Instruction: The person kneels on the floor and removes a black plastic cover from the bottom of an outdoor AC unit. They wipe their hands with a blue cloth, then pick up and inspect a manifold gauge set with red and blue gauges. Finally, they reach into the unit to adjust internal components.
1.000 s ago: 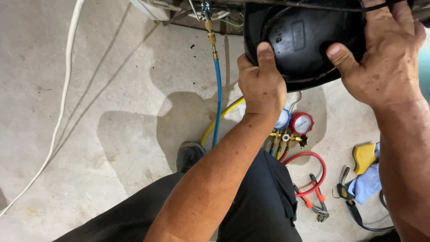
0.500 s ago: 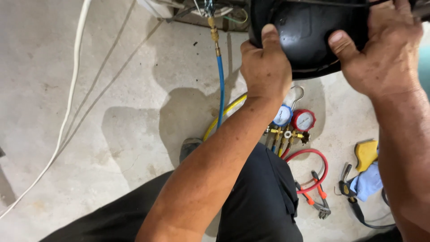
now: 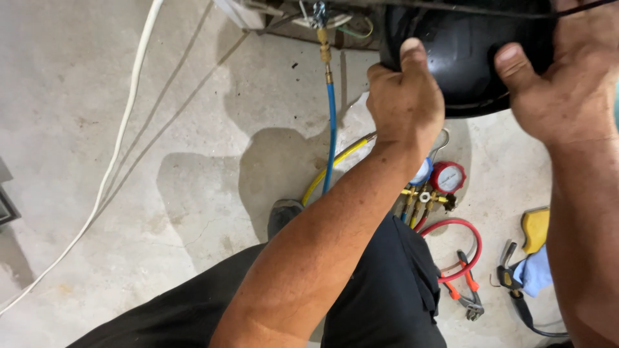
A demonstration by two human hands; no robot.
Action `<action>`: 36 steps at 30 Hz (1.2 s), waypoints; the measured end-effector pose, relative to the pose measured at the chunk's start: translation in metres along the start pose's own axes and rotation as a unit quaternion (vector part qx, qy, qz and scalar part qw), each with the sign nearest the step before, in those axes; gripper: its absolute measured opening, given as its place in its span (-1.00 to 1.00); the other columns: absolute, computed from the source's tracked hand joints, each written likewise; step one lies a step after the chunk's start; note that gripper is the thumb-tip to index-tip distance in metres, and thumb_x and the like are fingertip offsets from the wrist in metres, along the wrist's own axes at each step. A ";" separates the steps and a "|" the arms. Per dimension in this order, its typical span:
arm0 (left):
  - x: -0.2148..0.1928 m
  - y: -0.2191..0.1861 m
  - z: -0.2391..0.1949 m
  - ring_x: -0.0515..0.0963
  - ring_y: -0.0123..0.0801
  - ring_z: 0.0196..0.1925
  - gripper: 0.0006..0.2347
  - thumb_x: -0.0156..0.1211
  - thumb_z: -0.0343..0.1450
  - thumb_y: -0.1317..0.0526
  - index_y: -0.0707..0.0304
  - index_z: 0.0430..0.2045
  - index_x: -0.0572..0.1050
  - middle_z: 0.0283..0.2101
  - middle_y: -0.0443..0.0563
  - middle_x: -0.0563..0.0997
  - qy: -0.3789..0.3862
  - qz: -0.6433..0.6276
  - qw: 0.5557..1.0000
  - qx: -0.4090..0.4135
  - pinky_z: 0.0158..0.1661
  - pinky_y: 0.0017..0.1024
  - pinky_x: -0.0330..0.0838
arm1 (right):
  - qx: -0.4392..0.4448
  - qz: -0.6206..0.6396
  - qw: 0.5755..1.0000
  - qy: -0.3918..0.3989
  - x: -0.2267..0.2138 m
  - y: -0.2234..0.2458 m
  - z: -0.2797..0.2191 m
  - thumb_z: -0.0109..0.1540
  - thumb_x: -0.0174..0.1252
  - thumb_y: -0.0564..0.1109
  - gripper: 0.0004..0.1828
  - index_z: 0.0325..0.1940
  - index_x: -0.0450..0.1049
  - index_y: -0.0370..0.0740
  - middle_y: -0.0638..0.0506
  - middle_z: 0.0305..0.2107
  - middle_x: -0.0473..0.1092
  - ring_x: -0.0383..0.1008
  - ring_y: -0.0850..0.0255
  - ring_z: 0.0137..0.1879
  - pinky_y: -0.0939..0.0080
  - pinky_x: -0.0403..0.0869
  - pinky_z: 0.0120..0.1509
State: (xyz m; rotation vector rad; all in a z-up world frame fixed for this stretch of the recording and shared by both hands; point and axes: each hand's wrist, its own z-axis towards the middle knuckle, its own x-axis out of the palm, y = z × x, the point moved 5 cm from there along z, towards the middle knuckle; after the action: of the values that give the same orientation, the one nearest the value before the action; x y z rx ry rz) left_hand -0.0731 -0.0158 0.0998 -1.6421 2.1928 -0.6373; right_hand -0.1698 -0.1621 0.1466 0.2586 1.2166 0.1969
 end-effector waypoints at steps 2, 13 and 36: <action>-0.004 -0.002 -0.005 0.58 0.19 0.08 -0.44 -0.18 0.39 -0.10 0.49 0.03 0.35 0.05 0.43 0.56 0.014 -0.009 1.000 -0.005 0.06 -0.07 0.45 | 0.051 0.031 0.998 0.014 0.007 -0.009 -0.013 0.61 0.22 -0.26 -0.47 0.50 0.37 -0.85 -0.65 0.17 0.36 0.36 -0.46 0.26 -0.28 0.34 0.33; -0.017 -0.007 -0.013 0.58 0.11 0.01 -0.30 -0.24 0.20 -0.14 0.55 0.05 0.34 -0.03 0.41 0.57 0.048 -0.026 0.999 -0.003 -0.05 -0.10 0.47 | 0.096 0.252 0.963 0.007 0.038 -0.023 -0.029 0.70 -0.01 -0.49 -0.62 0.55 0.05 -0.68 -0.69 0.39 0.17 0.20 -0.51 0.52 -0.30 0.17 0.63; -0.024 -0.024 -0.009 0.56 -0.02 -0.05 -0.60 -0.16 0.24 0.01 0.40 -0.38 0.49 -0.14 0.27 0.58 0.061 -0.015 0.998 -0.003 -0.38 0.10 0.73 | 0.135 0.242 0.960 -0.037 0.031 -0.004 -0.032 0.62 0.12 -0.62 -0.53 0.50 0.04 -0.66 -0.69 0.33 0.21 0.25 -0.42 0.45 -0.21 0.23 0.58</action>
State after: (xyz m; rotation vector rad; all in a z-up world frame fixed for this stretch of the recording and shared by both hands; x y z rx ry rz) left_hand -0.0520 0.0026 0.1202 -1.6826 2.2601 -0.7591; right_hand -0.1892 -0.1544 0.1067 0.7988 1.0879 0.4412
